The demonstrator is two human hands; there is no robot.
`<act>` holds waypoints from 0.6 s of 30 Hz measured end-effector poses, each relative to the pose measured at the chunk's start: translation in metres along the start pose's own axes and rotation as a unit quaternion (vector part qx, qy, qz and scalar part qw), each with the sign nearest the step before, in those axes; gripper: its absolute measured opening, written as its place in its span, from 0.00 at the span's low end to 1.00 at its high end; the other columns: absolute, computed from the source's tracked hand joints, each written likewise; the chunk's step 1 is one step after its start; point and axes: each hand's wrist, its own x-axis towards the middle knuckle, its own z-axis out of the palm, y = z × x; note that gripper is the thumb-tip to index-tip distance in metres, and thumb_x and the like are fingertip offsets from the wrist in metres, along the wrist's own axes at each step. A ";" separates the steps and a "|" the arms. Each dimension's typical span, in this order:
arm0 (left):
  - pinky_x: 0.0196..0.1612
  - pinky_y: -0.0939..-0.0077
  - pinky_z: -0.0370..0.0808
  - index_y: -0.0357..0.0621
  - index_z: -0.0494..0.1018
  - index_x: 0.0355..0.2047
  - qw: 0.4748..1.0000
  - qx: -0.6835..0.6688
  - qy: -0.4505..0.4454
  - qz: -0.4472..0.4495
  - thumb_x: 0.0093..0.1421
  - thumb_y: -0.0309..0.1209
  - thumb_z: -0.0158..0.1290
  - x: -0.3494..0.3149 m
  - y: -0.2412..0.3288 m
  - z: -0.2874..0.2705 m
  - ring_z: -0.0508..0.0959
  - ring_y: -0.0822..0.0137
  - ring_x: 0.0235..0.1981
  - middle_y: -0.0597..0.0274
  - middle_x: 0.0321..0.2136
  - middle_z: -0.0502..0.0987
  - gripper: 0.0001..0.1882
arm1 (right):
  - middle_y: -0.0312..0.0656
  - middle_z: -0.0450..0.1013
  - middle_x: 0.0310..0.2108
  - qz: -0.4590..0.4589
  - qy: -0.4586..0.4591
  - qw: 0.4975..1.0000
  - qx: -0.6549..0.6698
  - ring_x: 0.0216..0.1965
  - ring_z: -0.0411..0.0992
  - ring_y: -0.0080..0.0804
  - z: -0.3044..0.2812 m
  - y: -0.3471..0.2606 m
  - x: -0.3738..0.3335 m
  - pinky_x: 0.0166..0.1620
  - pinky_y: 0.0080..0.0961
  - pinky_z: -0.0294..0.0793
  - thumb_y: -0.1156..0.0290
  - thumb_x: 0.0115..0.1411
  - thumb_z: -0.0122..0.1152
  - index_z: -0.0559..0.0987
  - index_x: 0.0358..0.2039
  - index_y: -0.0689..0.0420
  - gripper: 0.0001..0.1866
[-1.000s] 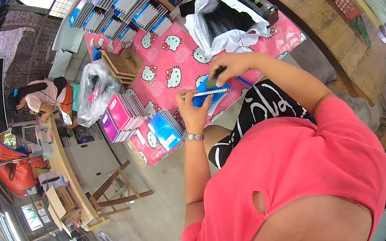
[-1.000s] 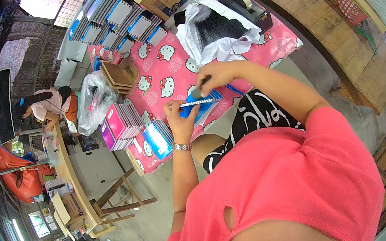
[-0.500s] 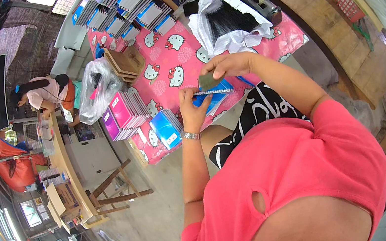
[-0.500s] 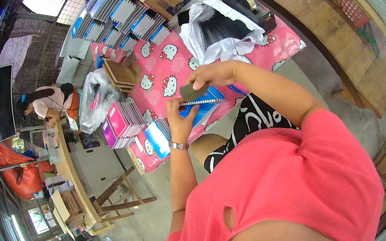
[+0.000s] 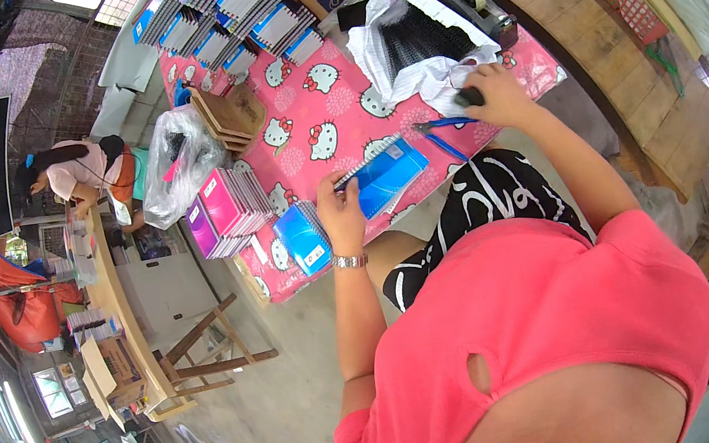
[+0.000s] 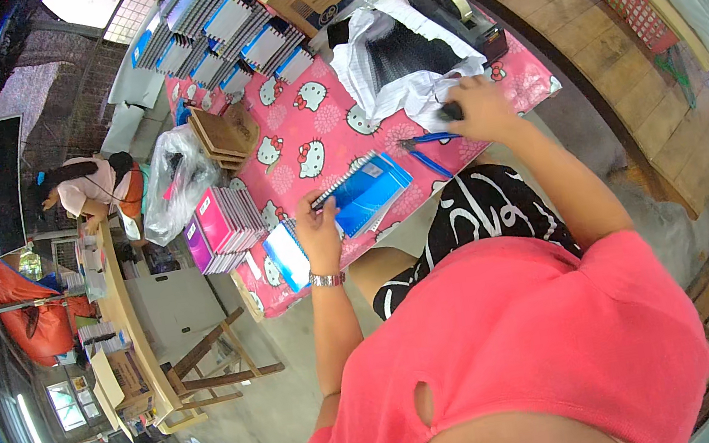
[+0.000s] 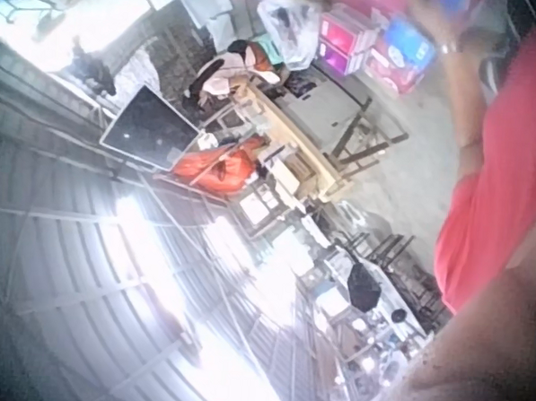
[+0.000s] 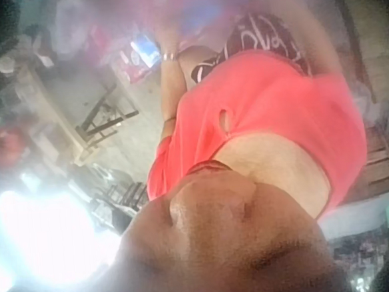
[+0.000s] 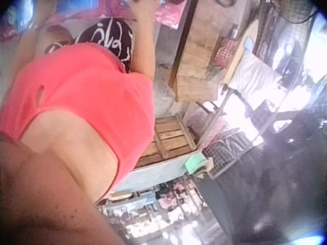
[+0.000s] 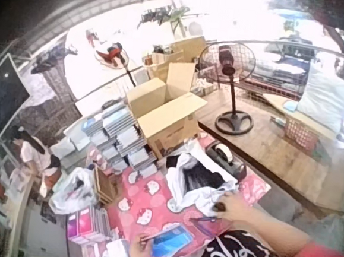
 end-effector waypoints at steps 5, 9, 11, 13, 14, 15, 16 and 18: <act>0.22 0.84 0.69 0.35 0.72 0.43 0.995 -0.082 0.020 -0.058 0.64 0.28 0.54 -0.011 0.007 -0.005 0.77 0.75 0.21 0.62 0.27 0.76 0.10 | 0.44 0.67 0.50 -0.046 0.145 0.980 -0.127 0.58 0.61 0.47 0.027 0.000 -0.034 0.57 0.51 0.59 0.65 0.43 0.68 0.72 0.47 0.53 0.29; 0.21 0.81 0.71 0.34 0.72 0.43 0.997 -0.031 0.041 -0.064 0.64 0.29 0.53 -0.013 0.009 -0.001 0.78 0.73 0.21 0.61 0.26 0.76 0.11 | 0.46 0.67 0.51 -0.148 0.043 0.988 0.005 0.55 0.63 0.46 0.054 -0.052 -0.038 0.57 0.42 0.61 0.59 0.50 0.66 0.71 0.51 0.58 0.29; 0.20 0.80 0.72 0.34 0.72 0.42 0.998 -0.008 0.052 -0.046 0.64 0.30 0.53 -0.015 0.013 0.003 0.79 0.72 0.21 0.60 0.25 0.76 0.11 | 0.47 0.66 0.53 -0.155 0.021 0.987 -0.024 0.55 0.63 0.46 0.066 -0.053 -0.039 0.56 0.41 0.61 0.57 0.50 0.66 0.69 0.55 0.58 0.33; 0.20 0.78 0.73 0.34 0.70 0.42 0.998 0.011 0.064 0.018 0.64 0.31 0.53 -0.015 0.011 0.002 0.79 0.71 0.20 0.57 0.25 0.76 0.12 | 0.47 0.68 0.50 -0.161 0.042 0.983 -0.077 0.52 0.65 0.45 0.075 -0.046 -0.037 0.55 0.40 0.63 0.55 0.48 0.68 0.72 0.53 0.59 0.35; 0.20 0.80 0.73 0.36 0.68 0.43 0.997 0.010 0.076 0.008 0.64 0.30 0.54 -0.014 0.011 0.003 0.79 0.71 0.19 0.56 0.25 0.77 0.12 | 0.47 0.68 0.49 -0.157 0.043 0.986 -0.040 0.51 0.66 0.45 0.070 -0.044 -0.035 0.54 0.41 0.63 0.57 0.47 0.68 0.73 0.52 0.58 0.32; 0.20 0.80 0.73 0.36 0.68 0.43 0.997 0.010 0.077 0.005 0.64 0.30 0.54 -0.015 0.005 0.000 0.79 0.71 0.19 0.56 0.25 0.77 0.12 | 0.47 0.68 0.49 -0.159 0.040 0.986 -0.040 0.51 0.66 0.45 0.068 -0.042 -0.033 0.54 0.41 0.63 0.57 0.47 0.68 0.73 0.52 0.58 0.32; 0.20 0.79 0.74 0.36 0.68 0.44 0.997 0.015 0.058 -0.040 0.64 0.30 0.54 -0.016 -0.002 -0.004 0.79 0.71 0.19 0.56 0.25 0.77 0.12 | 0.47 0.69 0.49 -0.130 0.019 0.991 0.033 0.51 0.66 0.45 0.066 -0.040 -0.031 0.54 0.42 0.64 0.59 0.47 0.68 0.73 0.51 0.58 0.31; 0.21 0.79 0.74 0.37 0.67 0.45 0.996 0.018 0.036 -0.076 0.63 0.29 0.54 -0.012 0.003 -0.002 0.79 0.71 0.19 0.56 0.26 0.78 0.13 | 0.48 0.69 0.48 -0.092 0.033 0.984 0.149 0.50 0.66 0.47 0.063 -0.041 -0.027 0.54 0.44 0.64 0.62 0.45 0.67 0.73 0.52 0.56 0.31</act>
